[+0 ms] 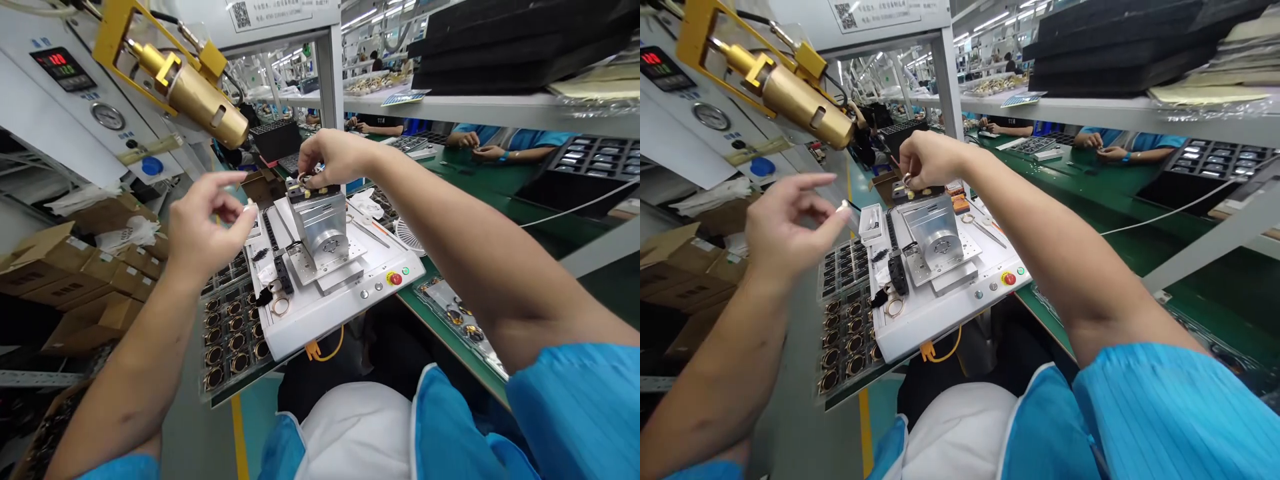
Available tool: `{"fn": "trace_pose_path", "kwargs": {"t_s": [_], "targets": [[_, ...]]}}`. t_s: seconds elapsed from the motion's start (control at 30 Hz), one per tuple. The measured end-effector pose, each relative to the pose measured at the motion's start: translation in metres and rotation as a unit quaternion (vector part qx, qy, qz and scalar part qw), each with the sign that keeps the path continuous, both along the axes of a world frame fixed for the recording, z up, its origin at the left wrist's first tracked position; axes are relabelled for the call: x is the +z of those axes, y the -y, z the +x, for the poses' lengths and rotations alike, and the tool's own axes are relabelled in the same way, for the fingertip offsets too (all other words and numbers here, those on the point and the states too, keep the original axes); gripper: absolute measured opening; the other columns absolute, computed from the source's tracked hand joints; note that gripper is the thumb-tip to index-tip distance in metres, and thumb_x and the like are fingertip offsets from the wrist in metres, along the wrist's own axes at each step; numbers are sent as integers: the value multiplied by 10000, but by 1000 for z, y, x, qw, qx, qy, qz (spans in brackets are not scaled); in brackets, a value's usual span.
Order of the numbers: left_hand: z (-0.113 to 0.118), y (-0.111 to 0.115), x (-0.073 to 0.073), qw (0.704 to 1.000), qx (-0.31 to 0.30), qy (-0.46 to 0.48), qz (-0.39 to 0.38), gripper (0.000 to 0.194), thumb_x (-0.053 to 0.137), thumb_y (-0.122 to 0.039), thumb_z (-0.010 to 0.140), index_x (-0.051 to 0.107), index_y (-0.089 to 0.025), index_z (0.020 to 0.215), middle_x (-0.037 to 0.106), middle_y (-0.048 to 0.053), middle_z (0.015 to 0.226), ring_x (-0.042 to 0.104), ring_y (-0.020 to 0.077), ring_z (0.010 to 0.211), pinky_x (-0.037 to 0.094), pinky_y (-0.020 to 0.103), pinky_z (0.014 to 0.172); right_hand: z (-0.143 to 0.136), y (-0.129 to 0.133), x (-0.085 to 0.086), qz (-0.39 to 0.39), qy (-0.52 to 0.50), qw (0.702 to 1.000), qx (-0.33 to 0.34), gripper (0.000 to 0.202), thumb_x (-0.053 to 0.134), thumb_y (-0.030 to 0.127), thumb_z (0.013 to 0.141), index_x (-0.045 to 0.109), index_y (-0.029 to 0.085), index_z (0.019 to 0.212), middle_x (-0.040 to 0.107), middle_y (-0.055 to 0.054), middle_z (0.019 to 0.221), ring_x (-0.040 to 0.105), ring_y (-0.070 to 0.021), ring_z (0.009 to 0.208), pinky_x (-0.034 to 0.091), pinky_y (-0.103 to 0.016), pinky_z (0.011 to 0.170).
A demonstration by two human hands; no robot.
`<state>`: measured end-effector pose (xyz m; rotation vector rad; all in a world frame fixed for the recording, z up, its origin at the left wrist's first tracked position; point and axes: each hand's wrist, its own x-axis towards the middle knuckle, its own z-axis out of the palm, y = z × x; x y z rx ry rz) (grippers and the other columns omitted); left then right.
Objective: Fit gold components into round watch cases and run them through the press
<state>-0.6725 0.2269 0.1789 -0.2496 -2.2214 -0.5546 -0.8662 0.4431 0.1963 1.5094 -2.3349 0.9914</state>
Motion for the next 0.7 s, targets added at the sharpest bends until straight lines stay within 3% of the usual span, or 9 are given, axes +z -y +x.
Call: {"fn": "trace_pose_path", "kwargs": {"t_s": [0.13,0.23,0.3,0.4,0.47,0.57,0.7], "targets": [[-63,-44,31,989,-6,103,-103,352,742,-205,787,745,-195,1139,722,14,745,679,212,734,553,362,801,4,-13,1,-127,-9,991,-36,247,863,247,767,687,181,928,749,-43,937,700,-220,917,598,-402,895],[-103,-78,45,966,17,191,-171,314,801,-284,758,773,-150,1040,743,86,836,707,293,900,535,409,866,15,-36,3,-157,-6,986,-51,275,862,289,780,675,188,954,749,-44,964,694,-217,938,599,-411,925],[-117,-88,51,955,26,233,-180,296,776,-369,807,782,-131,983,743,115,862,705,305,944,525,413,882,31,-59,2,-169,1,984,-61,300,876,303,777,676,193,971,748,-46,965,689,-218,960,596,-423,959],[-117,-79,53,960,-2,229,-163,342,630,-440,925,792,-140,952,752,112,868,699,282,964,509,403,922,67,-103,-11,-225,21,969,-101,299,871,317,798,678,205,996,744,-67,1027,694,-232,1022,592,-433,1011],[-109,-62,49,962,-36,218,-159,370,586,-462,942,798,-160,970,769,100,917,699,279,984,501,405,956,90,-135,-31,-274,47,950,-141,260,844,334,827,679,223,995,739,-71,1064,710,-245,1056,597,-424,1018],[-99,-38,36,951,-109,239,-160,372,595,-491,917,807,-197,999,787,73,1064,701,278,1056,500,404,1005,113,-173,-78,-301,126,924,-200,243,839,364,811,692,243,963,755,-57,1028,741,-251,1000,631,-415,931],[-100,-27,20,958,-146,212,-126,320,636,-485,872,817,-224,915,791,59,1125,720,256,1039,522,380,995,125,-191,-151,-301,262,878,-265,382,905,472,693,710,219,902,784,-67,947,753,-258,897,643,-432,850]]}}
